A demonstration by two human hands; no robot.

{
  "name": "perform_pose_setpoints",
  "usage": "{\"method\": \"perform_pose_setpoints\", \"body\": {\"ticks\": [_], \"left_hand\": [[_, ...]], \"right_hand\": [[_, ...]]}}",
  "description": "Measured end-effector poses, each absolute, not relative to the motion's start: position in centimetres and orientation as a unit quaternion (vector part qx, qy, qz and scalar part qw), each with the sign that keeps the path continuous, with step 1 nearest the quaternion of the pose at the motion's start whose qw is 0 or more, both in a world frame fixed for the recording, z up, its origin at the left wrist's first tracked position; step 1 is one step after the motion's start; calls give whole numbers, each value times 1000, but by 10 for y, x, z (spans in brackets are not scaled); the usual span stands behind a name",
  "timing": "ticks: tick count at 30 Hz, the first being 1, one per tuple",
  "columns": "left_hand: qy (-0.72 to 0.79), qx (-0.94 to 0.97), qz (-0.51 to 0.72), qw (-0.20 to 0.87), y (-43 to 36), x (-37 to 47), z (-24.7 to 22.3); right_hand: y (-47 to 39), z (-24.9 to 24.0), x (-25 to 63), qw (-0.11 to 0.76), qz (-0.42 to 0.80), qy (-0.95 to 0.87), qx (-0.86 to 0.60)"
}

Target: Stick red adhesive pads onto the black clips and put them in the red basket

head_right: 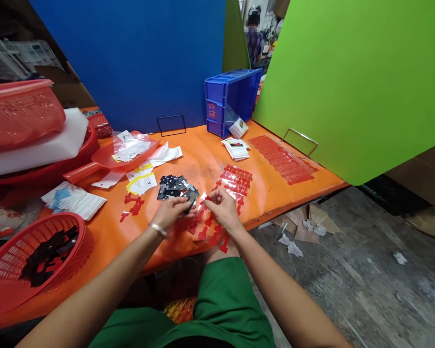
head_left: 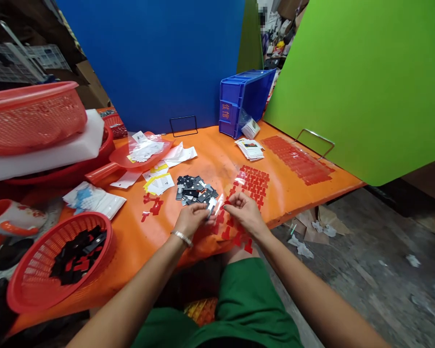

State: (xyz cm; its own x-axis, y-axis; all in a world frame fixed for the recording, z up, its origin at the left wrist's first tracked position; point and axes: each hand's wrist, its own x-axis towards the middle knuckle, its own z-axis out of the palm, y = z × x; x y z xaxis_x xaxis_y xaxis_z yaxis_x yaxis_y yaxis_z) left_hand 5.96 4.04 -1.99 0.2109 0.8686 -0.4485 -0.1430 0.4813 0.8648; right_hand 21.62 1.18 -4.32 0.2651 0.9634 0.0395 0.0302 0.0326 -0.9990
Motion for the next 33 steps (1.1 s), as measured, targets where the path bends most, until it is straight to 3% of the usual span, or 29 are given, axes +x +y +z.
{"method": "perform_pose_setpoints", "body": {"ticks": [4, 8, 33], "left_hand": [[491, 301, 342, 742, -5, 9, -35], [497, 261, 356, 747, -22, -7, -48], [486, 250, 356, 758, -19, -8, -51]], "right_hand": [[-12, -48, 174, 511, 497, -466, -525], [-24, -56, 144, 477, 503, -496, -523], [-25, -69, 132, 465, 480, -506, -546]]}}
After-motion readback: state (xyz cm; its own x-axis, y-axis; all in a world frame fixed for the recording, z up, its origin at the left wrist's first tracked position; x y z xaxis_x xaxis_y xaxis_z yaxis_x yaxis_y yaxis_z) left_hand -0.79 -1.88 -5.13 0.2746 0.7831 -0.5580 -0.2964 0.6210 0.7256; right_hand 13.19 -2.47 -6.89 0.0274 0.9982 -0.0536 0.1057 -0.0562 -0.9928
